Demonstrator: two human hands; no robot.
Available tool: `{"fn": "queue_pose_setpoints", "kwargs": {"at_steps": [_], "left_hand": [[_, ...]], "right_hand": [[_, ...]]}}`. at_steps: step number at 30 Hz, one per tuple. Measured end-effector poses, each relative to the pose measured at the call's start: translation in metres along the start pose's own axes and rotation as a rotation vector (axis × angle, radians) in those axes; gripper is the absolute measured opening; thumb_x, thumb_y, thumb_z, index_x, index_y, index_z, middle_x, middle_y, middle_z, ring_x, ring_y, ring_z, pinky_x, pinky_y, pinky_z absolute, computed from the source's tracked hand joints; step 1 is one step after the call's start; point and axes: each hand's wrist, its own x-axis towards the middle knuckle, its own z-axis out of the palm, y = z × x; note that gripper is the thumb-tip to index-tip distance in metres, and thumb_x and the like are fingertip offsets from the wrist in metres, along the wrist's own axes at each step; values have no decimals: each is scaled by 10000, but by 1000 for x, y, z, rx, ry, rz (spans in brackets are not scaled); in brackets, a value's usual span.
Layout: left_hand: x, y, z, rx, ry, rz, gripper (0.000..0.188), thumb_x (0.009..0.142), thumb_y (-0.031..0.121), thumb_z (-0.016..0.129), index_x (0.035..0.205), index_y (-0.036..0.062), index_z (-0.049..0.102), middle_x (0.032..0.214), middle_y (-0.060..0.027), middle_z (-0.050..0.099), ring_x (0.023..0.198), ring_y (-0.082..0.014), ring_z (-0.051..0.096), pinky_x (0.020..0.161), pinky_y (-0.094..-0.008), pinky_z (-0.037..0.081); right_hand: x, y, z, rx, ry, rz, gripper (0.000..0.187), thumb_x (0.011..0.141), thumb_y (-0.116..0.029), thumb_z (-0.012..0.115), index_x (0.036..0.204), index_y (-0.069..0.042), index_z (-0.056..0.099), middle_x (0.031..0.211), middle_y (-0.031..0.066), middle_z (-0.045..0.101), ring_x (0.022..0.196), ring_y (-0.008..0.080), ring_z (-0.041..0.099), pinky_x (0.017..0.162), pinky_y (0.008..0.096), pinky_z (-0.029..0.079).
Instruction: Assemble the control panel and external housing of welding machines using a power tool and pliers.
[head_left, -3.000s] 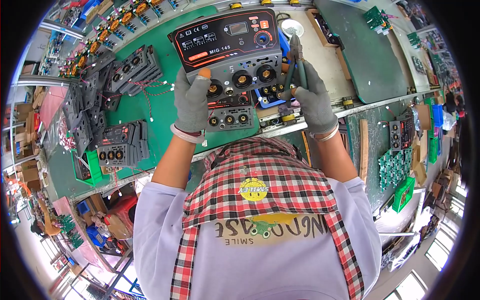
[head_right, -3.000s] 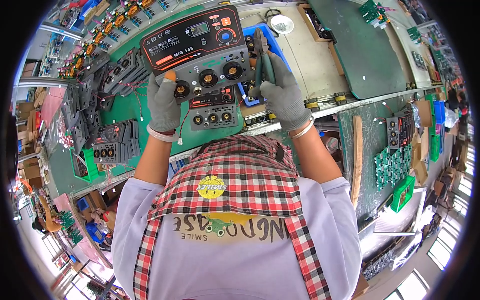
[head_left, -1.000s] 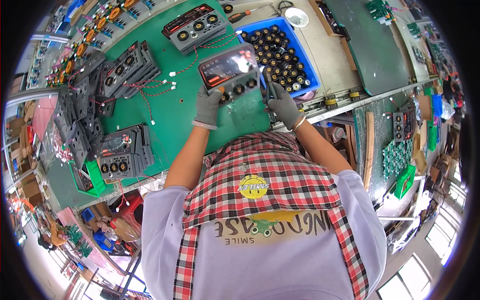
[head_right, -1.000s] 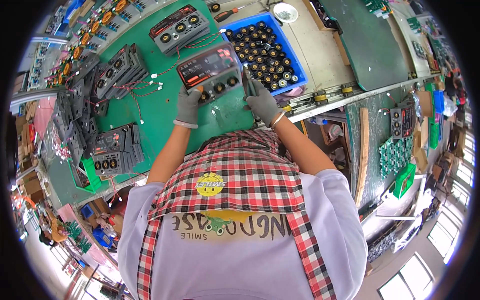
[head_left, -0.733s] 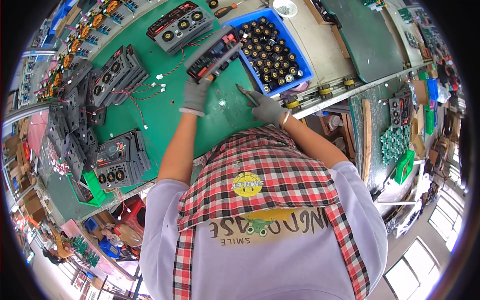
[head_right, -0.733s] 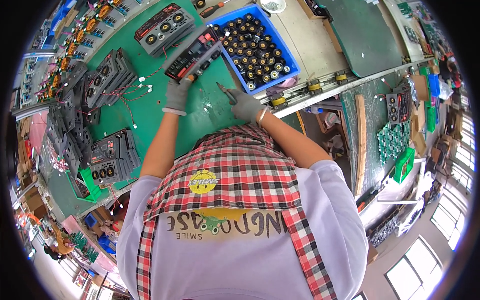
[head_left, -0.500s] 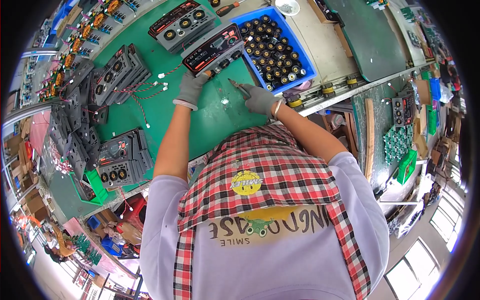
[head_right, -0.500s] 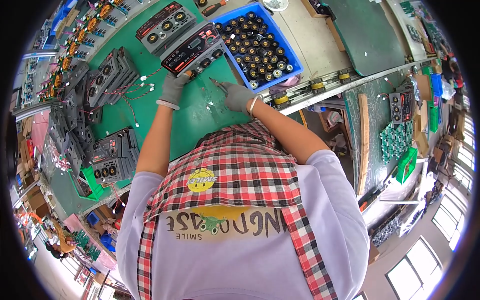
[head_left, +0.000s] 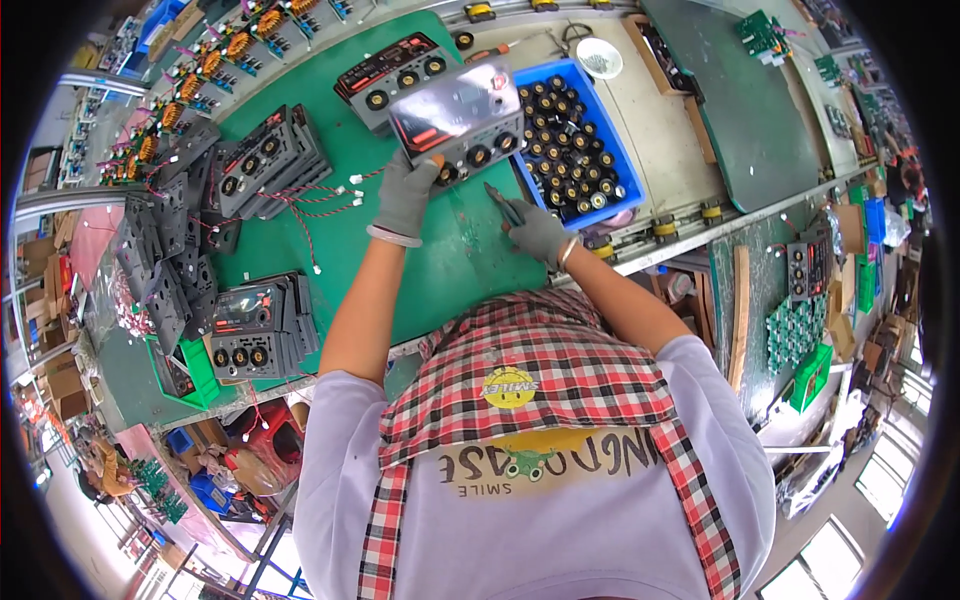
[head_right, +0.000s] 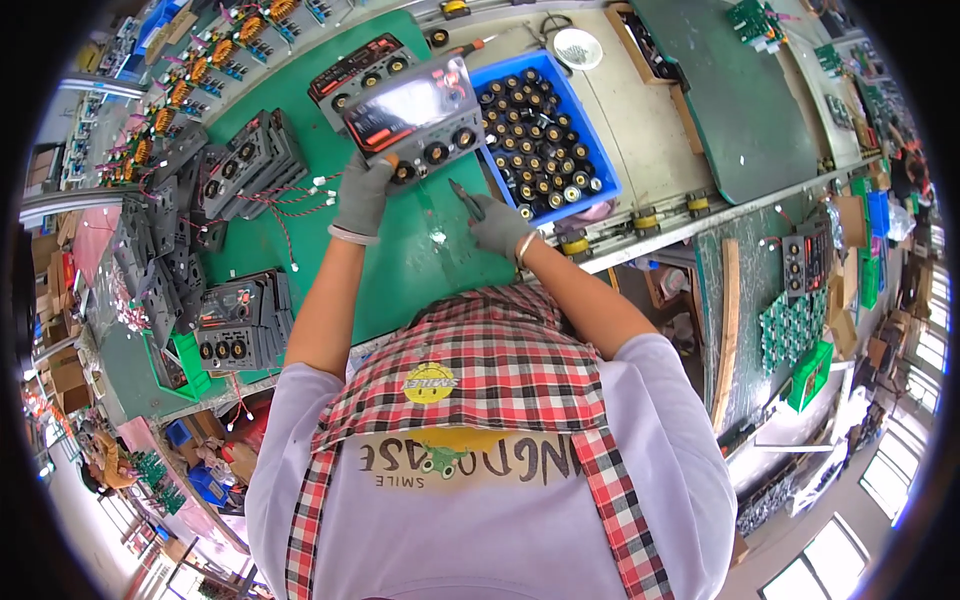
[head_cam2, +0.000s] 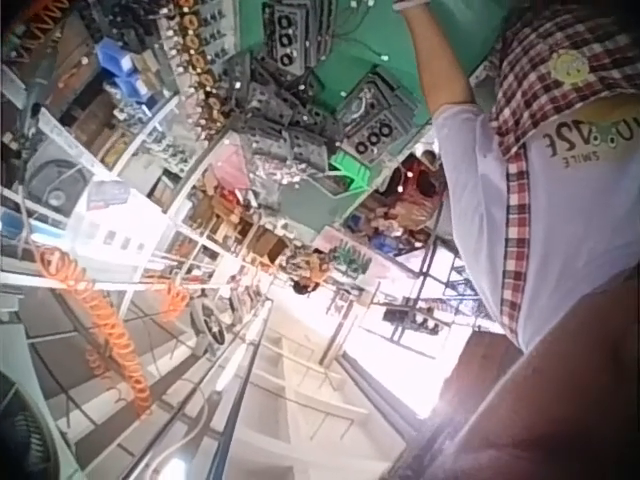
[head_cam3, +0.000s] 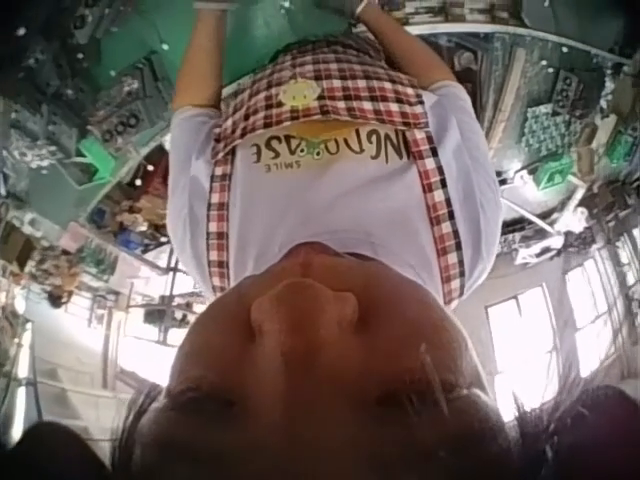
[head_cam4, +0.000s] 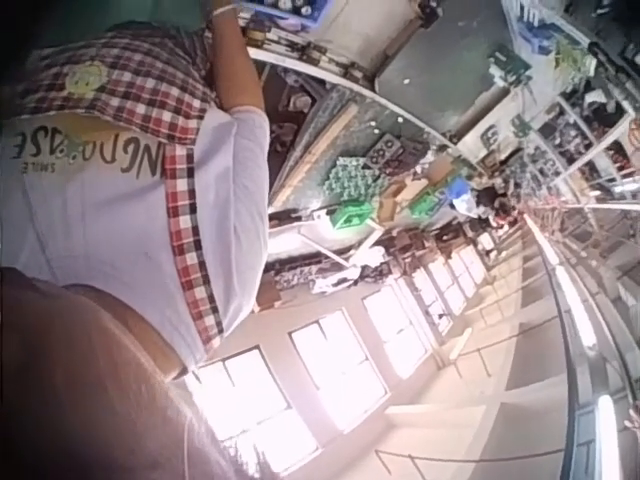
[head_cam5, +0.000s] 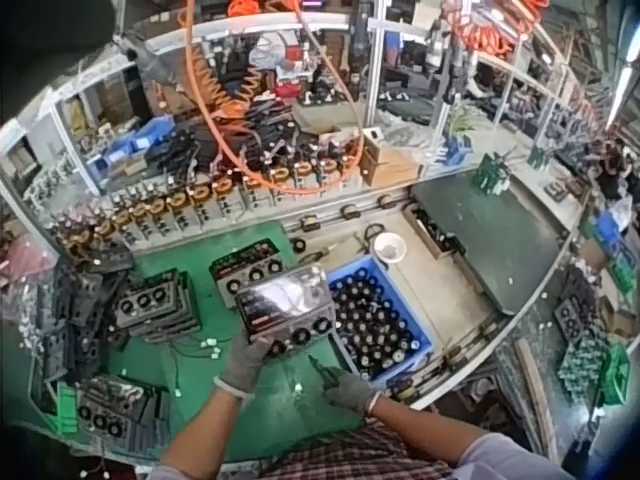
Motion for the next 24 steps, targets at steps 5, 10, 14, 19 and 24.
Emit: {"fn": "queue_pose_setpoints", "kwargs": {"at_steps": [5,10,14,19,24], "left_hand": [[59,75,-20,458,320,276,364,750,236,542,1012,-15,520,893,-176,567,814,-285,552,739,-325,430],[106,69,-58,996,471,119,293,855,154,402,1060,-33,495,977,-215,552,858,-325,569,759,-360,448],[100,73,-48,1285,375,-263,435,769,337,491,1010,-23,532,995,-248,560,938,-390,539,810,-427,425],[97,67,-52,1233,548,-358,505,764,417,488,1043,-2,518,1000,-255,557,944,-384,546,823,-419,433],[81,110,-78,1351,852,204,482,729,392,560,1041,30,500,1052,-206,528,974,-358,520,784,-424,445]], "right_hand": [[-8,-5,-2,-72,-5,-6,347,729,-179,506,1056,-68,481,849,197,593,794,361,566,686,419,440],[-9,2,2,-53,22,-37,398,716,-149,486,1109,-90,470,889,180,595,835,347,564,723,407,440],[-18,-1,-2,-8,-2,-75,416,710,-128,473,1124,-92,467,904,163,597,854,341,561,739,402,439],[-20,-3,-1,24,4,-93,412,690,-87,457,1101,-84,472,865,136,600,816,322,574,717,384,445],[-11,3,-1,129,-4,-27,390,680,-77,463,1068,-73,491,825,134,591,758,291,587,663,369,456]]}}
